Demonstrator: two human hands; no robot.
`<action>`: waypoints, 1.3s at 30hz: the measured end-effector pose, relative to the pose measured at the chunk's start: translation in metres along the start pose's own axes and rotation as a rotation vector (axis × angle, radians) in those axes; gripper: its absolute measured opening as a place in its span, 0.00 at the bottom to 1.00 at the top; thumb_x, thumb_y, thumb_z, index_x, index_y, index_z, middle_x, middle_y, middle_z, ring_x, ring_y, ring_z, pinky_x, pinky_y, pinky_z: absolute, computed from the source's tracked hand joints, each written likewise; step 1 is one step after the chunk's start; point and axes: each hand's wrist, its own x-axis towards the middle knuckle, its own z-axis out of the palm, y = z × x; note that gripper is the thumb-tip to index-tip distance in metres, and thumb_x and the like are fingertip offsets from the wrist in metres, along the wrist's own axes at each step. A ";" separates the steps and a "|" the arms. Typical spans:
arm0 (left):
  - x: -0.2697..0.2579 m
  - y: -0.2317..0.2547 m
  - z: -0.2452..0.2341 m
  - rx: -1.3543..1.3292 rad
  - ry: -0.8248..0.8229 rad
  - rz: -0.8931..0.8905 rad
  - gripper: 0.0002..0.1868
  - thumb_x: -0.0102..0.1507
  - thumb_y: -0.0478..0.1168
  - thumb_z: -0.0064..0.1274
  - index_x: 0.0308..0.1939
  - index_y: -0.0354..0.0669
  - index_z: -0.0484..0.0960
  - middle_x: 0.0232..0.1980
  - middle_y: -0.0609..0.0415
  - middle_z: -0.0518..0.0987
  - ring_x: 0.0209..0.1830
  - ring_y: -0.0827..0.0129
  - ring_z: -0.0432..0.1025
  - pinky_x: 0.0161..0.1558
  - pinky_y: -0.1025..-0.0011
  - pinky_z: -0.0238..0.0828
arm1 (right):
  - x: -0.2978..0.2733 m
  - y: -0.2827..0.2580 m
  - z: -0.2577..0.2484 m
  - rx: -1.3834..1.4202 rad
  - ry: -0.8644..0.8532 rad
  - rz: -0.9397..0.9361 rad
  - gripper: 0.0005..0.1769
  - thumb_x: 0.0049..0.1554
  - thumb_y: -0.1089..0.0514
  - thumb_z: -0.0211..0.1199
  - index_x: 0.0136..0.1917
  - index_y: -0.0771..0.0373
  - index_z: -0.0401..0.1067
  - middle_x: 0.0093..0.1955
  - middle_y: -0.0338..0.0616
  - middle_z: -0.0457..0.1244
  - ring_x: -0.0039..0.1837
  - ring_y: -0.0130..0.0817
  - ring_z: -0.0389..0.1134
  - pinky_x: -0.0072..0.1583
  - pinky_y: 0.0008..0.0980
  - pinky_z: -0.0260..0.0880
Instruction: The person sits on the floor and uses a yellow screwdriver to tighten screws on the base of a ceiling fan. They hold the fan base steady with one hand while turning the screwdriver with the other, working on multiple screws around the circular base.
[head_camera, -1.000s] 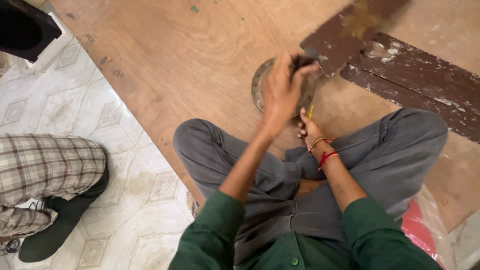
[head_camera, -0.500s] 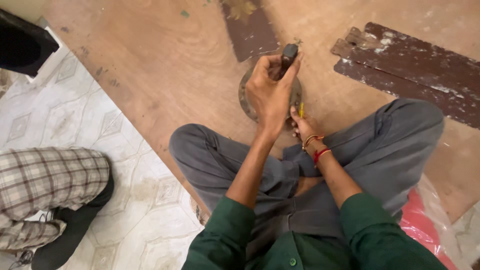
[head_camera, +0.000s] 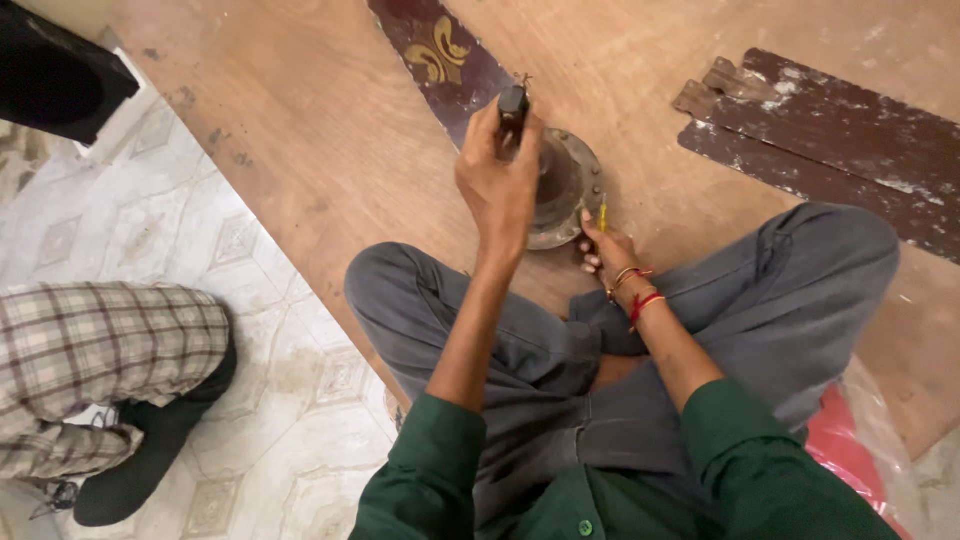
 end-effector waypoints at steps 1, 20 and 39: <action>0.004 -0.002 -0.004 0.044 0.009 0.009 0.18 0.67 0.41 0.60 0.60 0.41 0.83 0.46 0.52 0.87 0.45 0.74 0.81 0.47 0.75 0.78 | 0.002 0.001 0.001 -0.003 -0.001 -0.016 0.21 0.55 0.40 0.71 0.40 0.55 0.65 0.32 0.34 0.58 0.27 0.22 0.50 0.30 0.26 0.50; -0.033 0.003 -0.009 0.063 -0.171 0.045 0.14 0.66 0.35 0.63 0.55 0.39 0.85 0.36 0.49 0.87 0.31 0.79 0.75 0.34 0.75 0.73 | 0.054 0.009 -0.044 -0.181 0.345 -0.218 0.31 0.52 0.28 0.69 0.28 0.49 0.59 0.23 0.27 0.52 0.22 0.21 0.51 0.25 0.26 0.49; -0.030 0.007 -0.016 -0.023 -0.097 -0.021 0.12 0.66 0.33 0.61 0.53 0.34 0.84 0.41 0.50 0.88 0.42 0.79 0.79 0.44 0.78 0.77 | 0.021 0.010 -0.021 -0.139 0.119 -0.048 0.29 0.54 0.32 0.69 0.33 0.52 0.59 0.23 0.32 0.52 0.22 0.24 0.50 0.25 0.28 0.46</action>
